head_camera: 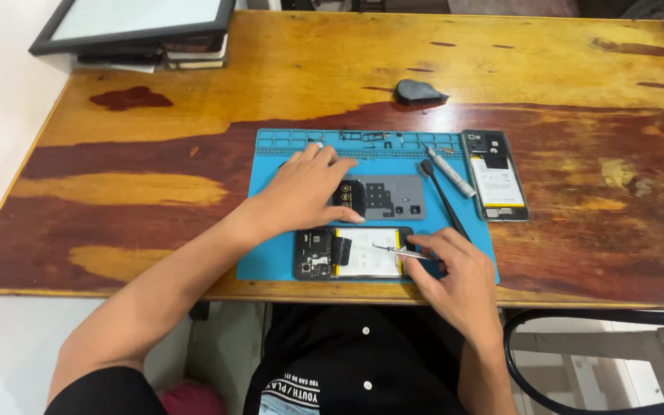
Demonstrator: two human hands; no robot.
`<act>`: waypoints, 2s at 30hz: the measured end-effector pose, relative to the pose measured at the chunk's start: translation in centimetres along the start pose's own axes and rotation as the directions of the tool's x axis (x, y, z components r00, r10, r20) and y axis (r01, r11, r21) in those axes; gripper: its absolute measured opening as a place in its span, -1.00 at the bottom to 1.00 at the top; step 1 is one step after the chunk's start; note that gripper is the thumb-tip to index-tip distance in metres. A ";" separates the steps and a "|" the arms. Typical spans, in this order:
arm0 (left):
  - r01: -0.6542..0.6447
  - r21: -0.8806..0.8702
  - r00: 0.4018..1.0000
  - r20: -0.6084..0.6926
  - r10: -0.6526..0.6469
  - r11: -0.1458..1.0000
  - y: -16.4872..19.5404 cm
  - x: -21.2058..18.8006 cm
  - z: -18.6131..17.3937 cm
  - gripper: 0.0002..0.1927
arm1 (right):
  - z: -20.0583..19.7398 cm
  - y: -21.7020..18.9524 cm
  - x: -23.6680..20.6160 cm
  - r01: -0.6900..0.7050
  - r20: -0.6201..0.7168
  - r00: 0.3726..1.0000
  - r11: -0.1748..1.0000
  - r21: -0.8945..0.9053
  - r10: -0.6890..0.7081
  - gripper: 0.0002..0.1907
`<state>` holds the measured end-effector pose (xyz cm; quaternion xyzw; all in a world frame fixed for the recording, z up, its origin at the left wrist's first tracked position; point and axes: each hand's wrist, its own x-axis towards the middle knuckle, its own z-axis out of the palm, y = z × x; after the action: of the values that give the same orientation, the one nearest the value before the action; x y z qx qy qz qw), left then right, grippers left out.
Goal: The person cleans the interior of a disassembled smartphone, brushing the frame, battery and internal components with a brush, then uses a screwdriver to drive screws into the phone body on a blue repair mat.
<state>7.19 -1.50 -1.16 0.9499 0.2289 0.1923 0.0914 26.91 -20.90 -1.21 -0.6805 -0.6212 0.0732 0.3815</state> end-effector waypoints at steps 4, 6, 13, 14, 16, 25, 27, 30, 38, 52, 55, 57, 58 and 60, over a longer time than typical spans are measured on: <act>0.064 -0.145 0.998 0.022 -0.061 0.987 -1.4 0.2 0.3 -0.26 | 0.0 0.1 -0.2 -0.024 0.019 1.000 0.999 -0.034 0.025 -0.70; 0.124 -0.213 0.992 0.060 -0.114 0.969 -2.5 0.5 0.0 -0.44 | 0.0 0.2 -0.2 0.027 -0.005 1.000 1.000 -0.010 -0.027 -0.70; 0.292 -0.415 0.944 -0.021 -0.329 0.862 -9.0 -1.8 -5.7 -0.58 | -0.6 -0.3 0.4 0.130 0.039 0.991 0.991 -0.045 -0.128 -0.41; 0.370 -0.372 0.916 -0.010 -0.402 0.851 -9.8 -2.3 -6.3 -0.54 | -0.7 -0.3 0.7 0.214 0.063 0.976 0.973 -0.082 -0.209 -0.32; 0.519 -0.285 0.841 0.001 -0.542 0.806 -11.3 -3.3 -7.3 -0.46 | -0.9 -0.4 1.0 0.301 0.109 0.951 0.947 -0.116 -0.289 -0.22; 0.750 0.089 0.659 -0.014 -0.752 0.656 -12.9 -4.7 -7.1 -0.48 | -0.8 -0.4 0.9 0.151 0.184 0.975 0.981 -0.118 -0.128 -0.24; 0.775 0.103 0.627 -0.002 -0.779 0.623 -12.8 -4.5 -7.0 -0.44 | -0.7 -0.3 0.8 0.161 0.163 0.977 0.979 -0.125 -0.140 -0.24; 0.799 0.232 0.565 0.021 -0.825 0.554 -12.6 -4.0 -6.6 -0.31 | -0.7 0.0 0.7 0.171 0.155 0.976 0.979 -0.110 -0.153 -0.27; 0.217 -0.306 0.973 -0.005 -0.229 0.927 -8.0 -2.9 -5.8 -0.30 | -0.6 0.1 0.7 0.176 0.129 0.978 0.979 -0.105 -0.162 -0.30; -0.119 -0.196 0.967 0.201 0.159 0.973 -0.1 -2.4 -4.4 -0.23 | 0.0 0.0 0.1 0.164 0.010 0.986 0.977 -0.135 -0.165 -0.44; -0.095 -0.159 0.963 0.235 0.132 0.983 0.2 -2.8 -4.8 -0.22 | 0.0 0.4 -0.5 -0.022 -0.075 0.997 0.999 0.042 0.025 -0.56; -0.088 -0.129 0.959 0.257 0.119 0.988 0.4 -2.7 -5.2 -0.21 | 0.3 0.5 -0.6 -0.122 -0.165 0.977 0.989 0.086 0.135 -0.66; -0.079 -0.119 0.957 0.269 0.109 0.990 0.5 -2.6 -5.3 -0.21 | 0.3 0.6 -0.6 -0.106 -0.204 0.972 0.992 0.063 0.116 -0.67; -0.072 -0.097 0.952 0.291 0.098 0.993 0.6 -2.6 -5.3 -0.19 | 0.2 0.6 -0.5 -0.078 -0.272 0.959 0.997 0.017 0.080 -0.71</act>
<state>3.13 -2.78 3.02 0.9722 0.1631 0.0616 0.1565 27.19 -21.27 -1.91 -0.7071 -0.5351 -0.0041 0.4622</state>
